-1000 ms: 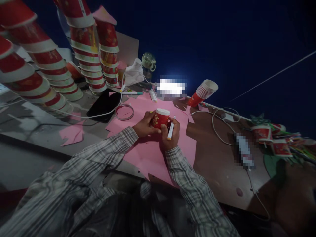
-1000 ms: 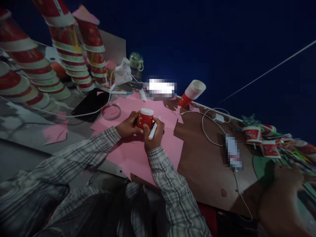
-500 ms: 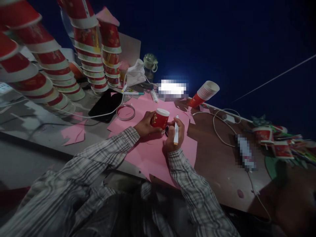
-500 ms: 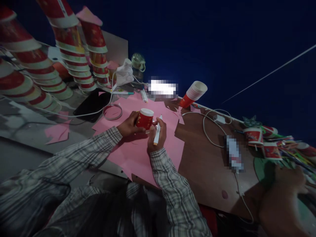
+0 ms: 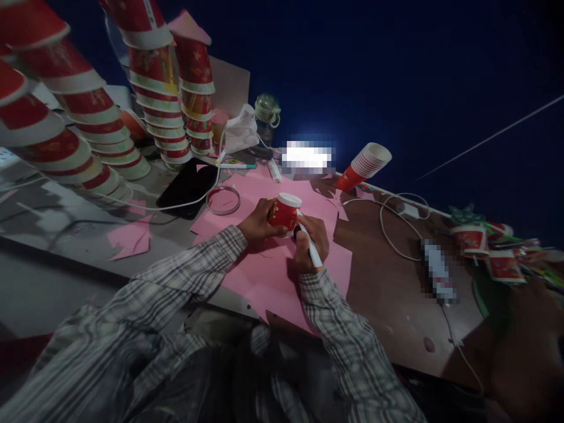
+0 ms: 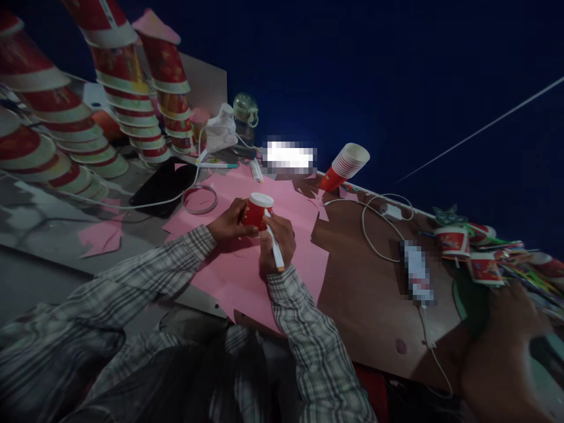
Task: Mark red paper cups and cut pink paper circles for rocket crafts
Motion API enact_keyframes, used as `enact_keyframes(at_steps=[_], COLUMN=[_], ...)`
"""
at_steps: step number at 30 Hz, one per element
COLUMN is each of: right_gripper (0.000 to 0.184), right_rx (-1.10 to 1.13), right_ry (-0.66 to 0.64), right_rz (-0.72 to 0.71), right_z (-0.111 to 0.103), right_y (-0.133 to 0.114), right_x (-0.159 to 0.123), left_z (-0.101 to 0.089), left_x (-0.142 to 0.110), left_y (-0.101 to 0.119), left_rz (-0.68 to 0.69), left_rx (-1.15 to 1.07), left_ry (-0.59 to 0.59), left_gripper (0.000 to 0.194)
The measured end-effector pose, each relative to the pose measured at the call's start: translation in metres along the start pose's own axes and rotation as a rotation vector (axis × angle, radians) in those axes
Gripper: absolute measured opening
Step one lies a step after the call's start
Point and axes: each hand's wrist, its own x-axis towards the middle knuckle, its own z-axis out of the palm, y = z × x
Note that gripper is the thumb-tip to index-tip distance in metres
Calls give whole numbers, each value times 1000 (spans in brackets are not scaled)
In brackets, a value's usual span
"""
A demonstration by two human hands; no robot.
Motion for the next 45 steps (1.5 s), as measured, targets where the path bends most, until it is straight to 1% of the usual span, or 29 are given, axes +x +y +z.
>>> enact_keyframes(at_steps=[3,8,15,19,22,28,34,39,42,45], right_gripper=[33,29,32,32,30,25,29,27,28,30], right_rx=[-37,-43,-62,-64,-71,8,-35,-25,-26,-20], right_ry=[-20,16,-10,-5,1,17,19,26,36,51], right_rz=[35,33,50,40,36,25,41,24,48,97], right_z=[0,2,1,2,2,3,1,2,2,2], right_y=[1,0,1,1,0,1,2,2,2,5], right_x=[0,1,2,3,3,0,1,3,3,2], left_z=[-1,-2,0,0,-1,-1,0,0,-1,1], left_x=[-1,-2,-3,-3,-2,-3,-2,-1,-1,-2], left_y=[3,7,4,4,5,7,2,-2,-3,-5], left_rz=[-7,-16,-9,-8,-15,-61,-15,-21,0,15], left_rx=[45,52,32,29,38,22,12,-18,-35,-107], left_ry=[-14,-29,7,-6,-12,-16,3,11,4,16], left_gripper=[71,69,68,67,70,74,70,75,74,72])
